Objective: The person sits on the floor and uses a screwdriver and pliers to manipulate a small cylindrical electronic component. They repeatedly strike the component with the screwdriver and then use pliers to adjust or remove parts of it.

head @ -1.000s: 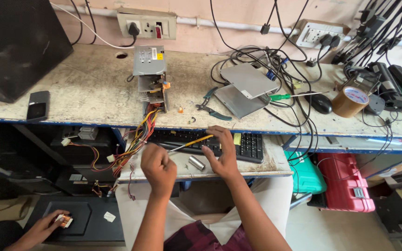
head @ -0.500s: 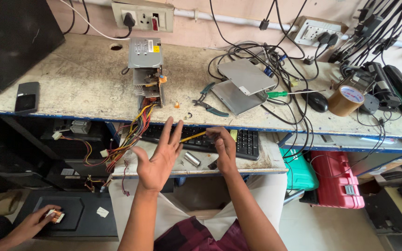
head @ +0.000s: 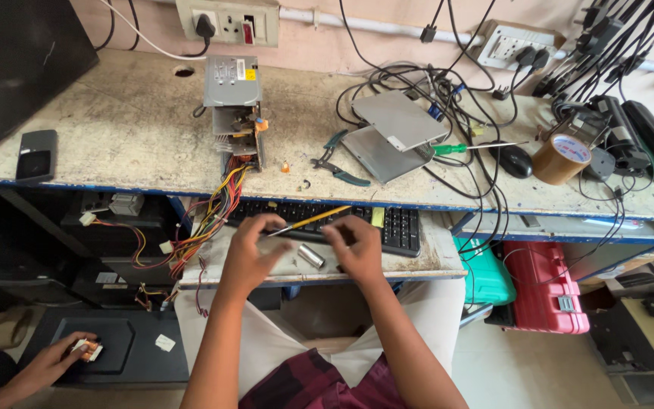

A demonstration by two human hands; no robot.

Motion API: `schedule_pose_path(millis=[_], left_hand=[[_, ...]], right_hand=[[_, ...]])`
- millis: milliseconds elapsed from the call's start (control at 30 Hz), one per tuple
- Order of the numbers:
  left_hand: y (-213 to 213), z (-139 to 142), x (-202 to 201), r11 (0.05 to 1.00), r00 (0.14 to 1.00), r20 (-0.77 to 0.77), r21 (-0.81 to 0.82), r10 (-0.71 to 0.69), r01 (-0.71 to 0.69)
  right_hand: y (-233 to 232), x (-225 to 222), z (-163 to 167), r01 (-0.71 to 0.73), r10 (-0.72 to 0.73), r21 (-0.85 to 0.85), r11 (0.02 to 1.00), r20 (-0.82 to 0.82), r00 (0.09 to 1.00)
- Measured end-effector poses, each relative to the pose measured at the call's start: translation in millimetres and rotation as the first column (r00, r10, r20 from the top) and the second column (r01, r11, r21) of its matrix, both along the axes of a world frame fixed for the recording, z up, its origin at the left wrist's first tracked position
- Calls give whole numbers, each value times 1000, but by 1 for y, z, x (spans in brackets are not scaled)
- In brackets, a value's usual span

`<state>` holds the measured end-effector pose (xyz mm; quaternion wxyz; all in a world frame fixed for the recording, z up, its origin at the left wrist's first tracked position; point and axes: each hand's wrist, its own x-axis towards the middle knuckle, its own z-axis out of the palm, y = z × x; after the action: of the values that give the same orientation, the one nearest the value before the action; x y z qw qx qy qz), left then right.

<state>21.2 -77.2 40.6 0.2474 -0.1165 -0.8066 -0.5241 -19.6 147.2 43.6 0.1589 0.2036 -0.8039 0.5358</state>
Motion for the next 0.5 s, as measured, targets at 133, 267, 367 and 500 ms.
schedule_pose_path(millis=[133, 267, 367, 500], left_hand=[[-11, -14, -7, 949, 994, 98, 315, -41, 8], [-16, -14, -4, 954, 993, 115, 300, -32, -3], [-16, -3, 3, 993, 999, -41, 116, -27, 32], [-10, 5, 11, 994, 985, -164, -106, -52, 35]], right_hand=[[-14, 18, 11, 41, 34, 410, 911, -174, 984], [-22, 27, 22, 58, 64, 561, 826, -196, 979], [-26, 27, 29, 27, 53, 466, 885, -158, 986], [-33, 22, 35, -93, 215, 372, 923, -300, 929]])
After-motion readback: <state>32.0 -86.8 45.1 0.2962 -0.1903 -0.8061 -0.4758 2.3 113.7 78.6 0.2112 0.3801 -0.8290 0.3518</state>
